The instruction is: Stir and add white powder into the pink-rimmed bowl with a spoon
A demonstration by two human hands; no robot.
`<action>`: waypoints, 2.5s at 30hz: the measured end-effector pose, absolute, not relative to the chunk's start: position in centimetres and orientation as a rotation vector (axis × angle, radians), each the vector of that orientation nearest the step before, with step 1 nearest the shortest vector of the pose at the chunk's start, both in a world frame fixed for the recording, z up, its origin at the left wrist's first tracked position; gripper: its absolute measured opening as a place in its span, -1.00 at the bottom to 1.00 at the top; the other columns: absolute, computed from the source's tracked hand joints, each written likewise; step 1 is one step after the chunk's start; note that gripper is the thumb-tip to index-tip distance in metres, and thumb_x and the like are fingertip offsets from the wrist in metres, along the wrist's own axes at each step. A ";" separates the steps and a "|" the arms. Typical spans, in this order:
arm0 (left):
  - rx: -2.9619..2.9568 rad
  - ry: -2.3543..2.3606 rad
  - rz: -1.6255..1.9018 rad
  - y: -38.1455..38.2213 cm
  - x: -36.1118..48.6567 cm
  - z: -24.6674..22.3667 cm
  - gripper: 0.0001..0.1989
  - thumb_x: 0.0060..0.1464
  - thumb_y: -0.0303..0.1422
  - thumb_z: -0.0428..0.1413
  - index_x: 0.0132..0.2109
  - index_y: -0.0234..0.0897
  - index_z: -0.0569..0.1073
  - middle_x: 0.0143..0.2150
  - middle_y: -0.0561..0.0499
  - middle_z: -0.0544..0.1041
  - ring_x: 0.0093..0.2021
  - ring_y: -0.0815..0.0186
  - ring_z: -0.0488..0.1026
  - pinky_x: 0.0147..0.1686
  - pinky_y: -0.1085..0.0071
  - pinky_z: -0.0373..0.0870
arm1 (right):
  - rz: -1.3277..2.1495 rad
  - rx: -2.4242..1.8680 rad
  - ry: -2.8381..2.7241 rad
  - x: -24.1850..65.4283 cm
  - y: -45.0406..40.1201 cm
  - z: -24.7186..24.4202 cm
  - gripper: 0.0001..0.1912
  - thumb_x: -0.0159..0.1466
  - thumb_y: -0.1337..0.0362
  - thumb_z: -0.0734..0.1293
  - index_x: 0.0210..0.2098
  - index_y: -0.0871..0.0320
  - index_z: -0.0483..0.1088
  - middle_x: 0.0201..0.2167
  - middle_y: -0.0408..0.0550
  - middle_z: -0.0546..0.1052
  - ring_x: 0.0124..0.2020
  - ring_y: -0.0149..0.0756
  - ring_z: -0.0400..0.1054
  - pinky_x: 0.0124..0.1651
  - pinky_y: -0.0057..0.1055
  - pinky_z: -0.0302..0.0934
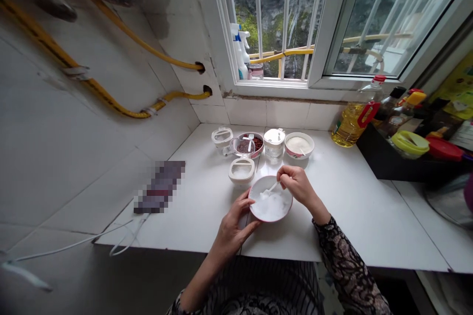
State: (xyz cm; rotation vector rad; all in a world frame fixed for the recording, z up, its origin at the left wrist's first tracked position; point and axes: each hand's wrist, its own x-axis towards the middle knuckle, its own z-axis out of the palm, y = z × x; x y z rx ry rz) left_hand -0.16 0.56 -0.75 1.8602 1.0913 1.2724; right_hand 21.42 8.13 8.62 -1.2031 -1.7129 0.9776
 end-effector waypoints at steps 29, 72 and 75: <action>1.848 1.101 1.255 0.5 0.0 -0.6 -0.61 0.12 -0.44 0.21 0.08 -0.15 0.37 0.35 -0.24 0.34 0.31 0.05 0.39 0.15 0.15 0.47 | 1.083 -1.283 -1.518 21.8 9.0 8.0 -0.84 -0.05 0.26 0.18 -0.66 0.14 0.35 -0.78 -0.23 0.25 -0.68 -0.44 0.08 -0.56 -0.46 -0.04; 1.851 1.113 1.248 0.4 -0.1 -0.3 -0.61 0.11 -0.45 0.23 0.07 -0.15 0.38 0.34 -0.23 0.36 0.33 0.03 0.36 0.20 0.12 0.44 | 0.872 -1.122 -1.605 21.7 8.3 8.9 -0.86 0.13 0.28 0.20 -0.50 0.11 0.36 -0.64 -0.20 0.34 -0.58 -0.37 0.19 -0.46 -0.40 0.12; 1.866 1.103 1.243 0.4 -0.2 -0.2 -0.60 0.11 -0.44 0.23 0.09 -0.15 0.38 0.36 -0.23 0.34 0.35 0.04 0.34 0.20 0.11 0.43 | 0.706 -1.148 -1.827 21.8 8.0 8.9 -0.84 0.12 0.33 0.18 -0.54 0.10 0.36 -0.59 -0.15 0.41 -0.48 -0.31 0.25 -0.35 -0.36 0.15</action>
